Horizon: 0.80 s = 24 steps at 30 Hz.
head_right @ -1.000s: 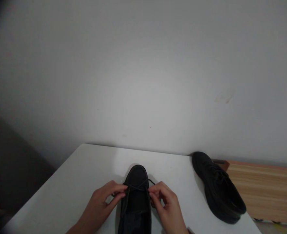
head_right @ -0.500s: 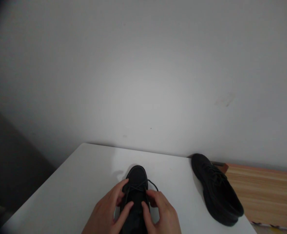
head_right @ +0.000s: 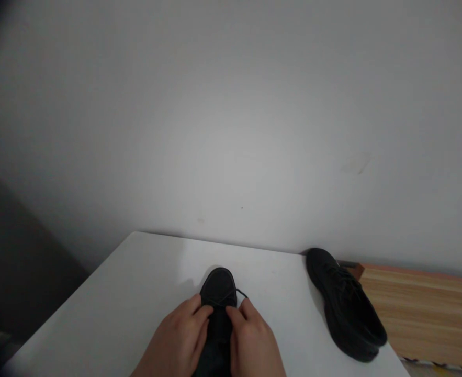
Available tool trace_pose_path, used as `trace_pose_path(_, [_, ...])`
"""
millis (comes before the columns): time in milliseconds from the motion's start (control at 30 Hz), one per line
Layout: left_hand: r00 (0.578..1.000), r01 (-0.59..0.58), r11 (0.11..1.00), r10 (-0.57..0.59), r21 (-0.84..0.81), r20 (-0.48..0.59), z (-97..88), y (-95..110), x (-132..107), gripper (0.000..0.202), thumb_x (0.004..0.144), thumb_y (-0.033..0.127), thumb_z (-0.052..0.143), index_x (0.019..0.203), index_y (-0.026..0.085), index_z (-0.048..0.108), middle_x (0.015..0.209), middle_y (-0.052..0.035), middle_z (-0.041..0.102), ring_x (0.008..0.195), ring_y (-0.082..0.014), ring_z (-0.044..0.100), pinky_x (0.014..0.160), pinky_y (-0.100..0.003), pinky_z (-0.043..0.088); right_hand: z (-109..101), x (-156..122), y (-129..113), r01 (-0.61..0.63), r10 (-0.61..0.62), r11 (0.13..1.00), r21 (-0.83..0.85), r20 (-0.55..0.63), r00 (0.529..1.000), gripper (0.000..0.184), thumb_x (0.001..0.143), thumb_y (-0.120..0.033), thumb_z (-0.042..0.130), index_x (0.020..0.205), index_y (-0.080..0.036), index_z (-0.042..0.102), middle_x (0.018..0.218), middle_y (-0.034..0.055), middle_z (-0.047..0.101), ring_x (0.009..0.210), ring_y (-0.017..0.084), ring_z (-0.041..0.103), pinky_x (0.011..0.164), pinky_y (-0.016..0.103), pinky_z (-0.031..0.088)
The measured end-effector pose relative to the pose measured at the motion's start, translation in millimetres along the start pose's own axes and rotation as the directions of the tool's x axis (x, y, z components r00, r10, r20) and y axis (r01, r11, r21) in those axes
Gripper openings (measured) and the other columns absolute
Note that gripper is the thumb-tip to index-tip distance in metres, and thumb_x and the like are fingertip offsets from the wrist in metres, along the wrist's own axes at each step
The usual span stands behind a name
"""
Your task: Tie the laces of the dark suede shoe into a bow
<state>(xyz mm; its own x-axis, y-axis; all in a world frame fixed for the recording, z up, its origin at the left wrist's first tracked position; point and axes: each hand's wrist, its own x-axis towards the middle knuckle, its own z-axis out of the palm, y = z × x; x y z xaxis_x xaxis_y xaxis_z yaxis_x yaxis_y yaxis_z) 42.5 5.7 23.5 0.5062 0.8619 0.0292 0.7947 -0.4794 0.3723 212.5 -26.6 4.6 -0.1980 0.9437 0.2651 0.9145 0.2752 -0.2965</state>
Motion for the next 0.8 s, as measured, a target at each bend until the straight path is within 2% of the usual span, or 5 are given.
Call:
trace_pose_path(167, [0.996,0.058,0.99,-0.066,0.128,0.056,-9.3,12.1,6.4,0.04,0.084,-0.005,0.042,0.099,0.017,0.071,0.102,-0.0138,0.073,0.093,-0.0294,0.072,0.078,-0.041,0.06,1.6,9.4,-5.8,-0.046,0.05,0.988,-0.147,0.019,0.999,0.033,0.082,0.001,0.048,0.085,-0.021,0.072,0.082,0.0104,0.073,0.064,0.025,0.075,0.057,0.031,0.059])
trace_pose_path(367, [0.999,0.035,0.987,-0.037,0.157,0.009,-8.4,13.1,4.0,0.038,0.085,-0.003,0.043,0.098,0.019,0.07,0.101,-0.0128,0.071,0.093,-0.0307,0.07,0.077,-0.043,0.059,1.2,8.5,-7.6,-0.069,0.066,0.983,-0.17,-0.024,0.998,0.021,0.087,-0.004,0.056,0.086,-0.022,0.067,0.09,0.0103,0.069,0.074,0.028,0.072,0.059,0.037,0.059])
trace_pose_path(600, [0.962,-0.144,0.989,0.134,-0.026,-0.236,-0.2,6.2,-8.9,0.024,0.09,0.007,0.047,0.094,0.021,0.066,0.101,-0.0098,0.067,0.09,-0.0282,0.063,0.078,-0.042,0.055,3.5,-0.6,-13.8,0.037,0.014,0.961,0.273,-0.184,0.983,0.026,0.092,-0.005,0.043,0.097,-0.026,0.057,0.107,0.0089,0.062,0.095,0.025,0.064,0.08,0.037,0.057])
trace_pose_path(733, [0.895,-0.331,0.924,0.245,-0.189,-0.373,-5.1,-0.1,-22.1,0.019,0.095,0.011,0.045,0.092,0.023,0.06,0.094,-0.0065,0.071,0.087,-0.0245,0.066,0.078,-0.036,0.057,-8.1,-8.9,-19.6,0.031,0.106,0.878,0.477,-0.258,0.96,0.02,0.099,-0.015,0.041,0.091,-0.027,0.055,0.085,0.0038,0.064,0.075,0.02,0.064,0.068,0.029,0.055])
trace_pose_path(800, [0.836,-0.45,0.852,0.296,-0.269,-0.463,-13.3,-4.7,-30.4,0.018,0.098,0.014,0.045,0.094,0.025,0.059,0.088,-0.0041,0.073,0.083,-0.0211,0.069,0.076,-0.03,0.058,-19.5,-15.7,-18.9,0.137,0.031,0.838,0.529,-0.297,0.954,0.017,0.1,-0.019,0.046,0.093,-0.028,0.058,0.078,0.0025,0.065,0.067,0.019,0.065,0.061,0.027,0.054])
